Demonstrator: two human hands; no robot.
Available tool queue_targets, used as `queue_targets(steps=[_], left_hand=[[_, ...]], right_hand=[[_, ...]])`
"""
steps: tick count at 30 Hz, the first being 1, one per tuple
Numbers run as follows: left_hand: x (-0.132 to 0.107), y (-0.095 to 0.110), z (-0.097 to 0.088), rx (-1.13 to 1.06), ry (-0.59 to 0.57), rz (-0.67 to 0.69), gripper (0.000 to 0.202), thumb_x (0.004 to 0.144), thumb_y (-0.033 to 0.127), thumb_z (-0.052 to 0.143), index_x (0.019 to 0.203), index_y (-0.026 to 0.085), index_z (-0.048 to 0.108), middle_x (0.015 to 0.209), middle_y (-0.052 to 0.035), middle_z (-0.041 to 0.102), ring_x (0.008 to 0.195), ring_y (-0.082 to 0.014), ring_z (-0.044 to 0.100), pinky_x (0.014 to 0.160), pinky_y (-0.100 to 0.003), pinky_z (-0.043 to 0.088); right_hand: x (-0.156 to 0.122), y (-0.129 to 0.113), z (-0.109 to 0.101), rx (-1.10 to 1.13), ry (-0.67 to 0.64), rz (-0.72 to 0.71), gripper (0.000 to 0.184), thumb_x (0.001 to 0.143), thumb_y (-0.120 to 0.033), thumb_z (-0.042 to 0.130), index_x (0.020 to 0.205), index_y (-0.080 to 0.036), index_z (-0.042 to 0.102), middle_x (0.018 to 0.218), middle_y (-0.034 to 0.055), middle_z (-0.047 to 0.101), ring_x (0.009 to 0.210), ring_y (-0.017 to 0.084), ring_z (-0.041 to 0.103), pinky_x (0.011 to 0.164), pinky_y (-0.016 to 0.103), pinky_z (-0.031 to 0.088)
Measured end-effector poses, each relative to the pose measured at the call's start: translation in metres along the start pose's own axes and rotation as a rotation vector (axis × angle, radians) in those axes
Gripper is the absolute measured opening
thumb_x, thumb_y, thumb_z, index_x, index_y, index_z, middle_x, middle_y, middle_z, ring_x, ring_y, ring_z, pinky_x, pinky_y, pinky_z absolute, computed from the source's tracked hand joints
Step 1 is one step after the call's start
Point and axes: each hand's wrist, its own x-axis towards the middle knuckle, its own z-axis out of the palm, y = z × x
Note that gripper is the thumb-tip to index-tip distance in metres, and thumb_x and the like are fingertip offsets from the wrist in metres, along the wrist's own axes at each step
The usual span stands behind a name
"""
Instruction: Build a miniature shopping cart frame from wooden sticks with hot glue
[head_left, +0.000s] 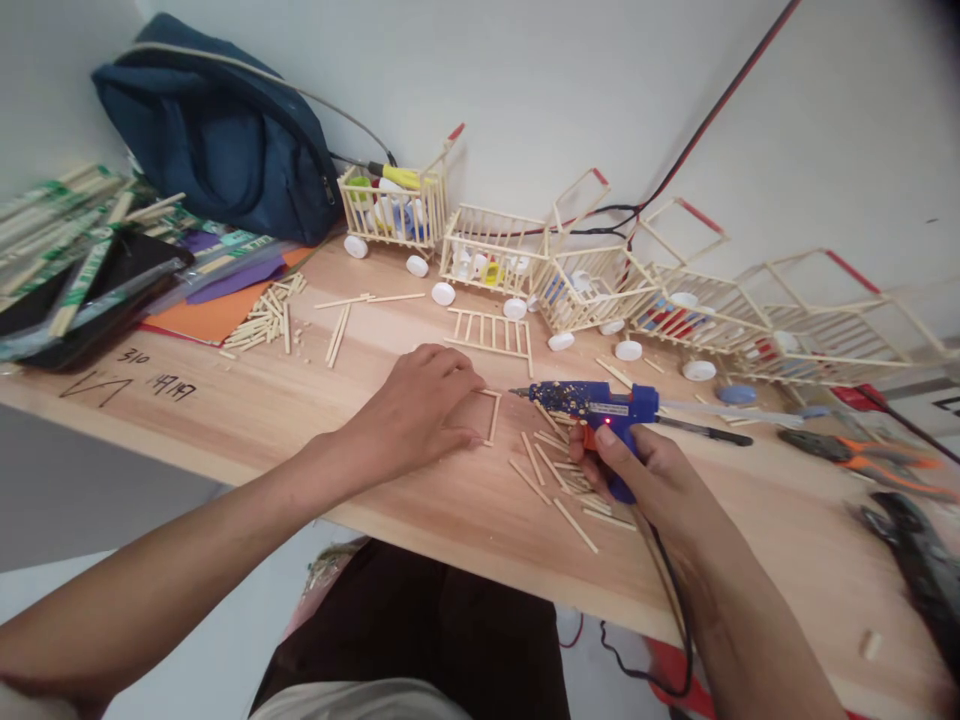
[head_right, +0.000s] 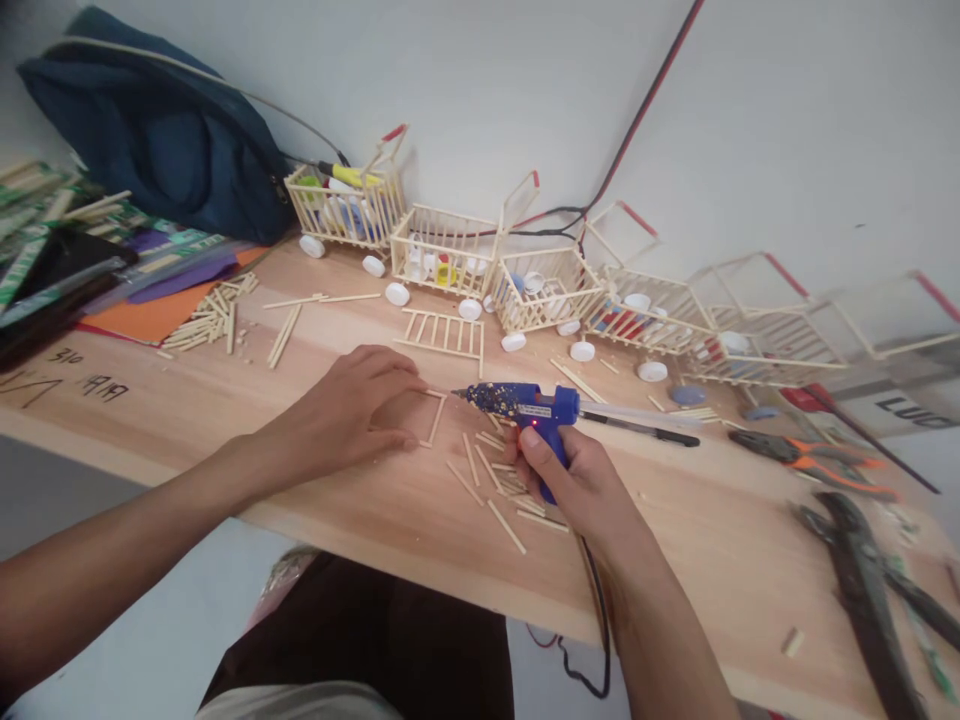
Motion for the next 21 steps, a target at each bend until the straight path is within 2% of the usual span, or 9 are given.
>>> queue_targets(steps=[4,7,15,18,21], left_hand=[[-0.003,0.002,0.001,-0.036,0.087,0.042,0.021,0.086,0.021,0.065,0.107,0.018,0.066,0.117,-0.0087,0.062,0.118,-0.0264,0.048,0.103,-0.044,0.040],[-0.002,0.003,-0.001,-0.016,0.088,0.056,0.019,0.090,0.014,0.053,0.102,0.017,0.068,0.111,-0.0079,0.065,0.113,-0.0241,0.051,0.101,-0.043,0.041],[0.024,0.005,-0.007,0.193,-0.005,0.058,0.020,0.090,0.012,0.051,0.091,0.014,0.071,0.094,-0.0091,0.068,0.098,-0.0232,0.056,0.089,-0.039,0.044],[0.030,0.005,-0.003,0.200,-0.030,0.067,0.020,0.090,0.013,0.052,0.089,0.013,0.072,0.091,-0.0099,0.068,0.095,-0.0227,0.056,0.088,-0.038,0.044],[0.032,0.002,0.002,0.168,-0.002,0.073,0.020,0.091,0.015,0.052,0.087,0.014,0.072,0.092,-0.0102,0.068,0.093,-0.0222,0.056,0.087,-0.038,0.044]], right_hand=[[0.002,0.003,-0.001,-0.017,-0.003,-0.022,0.051,0.085,-0.066,0.058,0.089,-0.015,0.065,0.065,0.0028,0.060,0.053,0.010,0.049,0.047,0.022,0.035],[0.002,0.003,0.000,-0.047,-0.011,-0.021,0.051,0.084,-0.067,0.058,0.087,-0.016,0.064,0.065,0.0027,0.060,0.053,0.011,0.050,0.047,0.023,0.036],[0.002,-0.001,0.002,-0.143,0.007,-0.001,0.057,0.082,-0.072,0.055,0.085,-0.016,0.064,0.063,0.0017,0.058,0.050,0.011,0.048,0.044,0.023,0.033],[0.001,-0.002,0.003,-0.139,0.013,0.016,0.055,0.082,-0.072,0.056,0.085,-0.017,0.063,0.062,0.0012,0.057,0.050,0.011,0.047,0.045,0.024,0.033],[0.001,-0.002,0.004,-0.133,0.027,0.020,0.055,0.081,-0.071,0.057,0.084,-0.017,0.063,0.059,0.0002,0.056,0.048,0.011,0.045,0.044,0.024,0.033]])
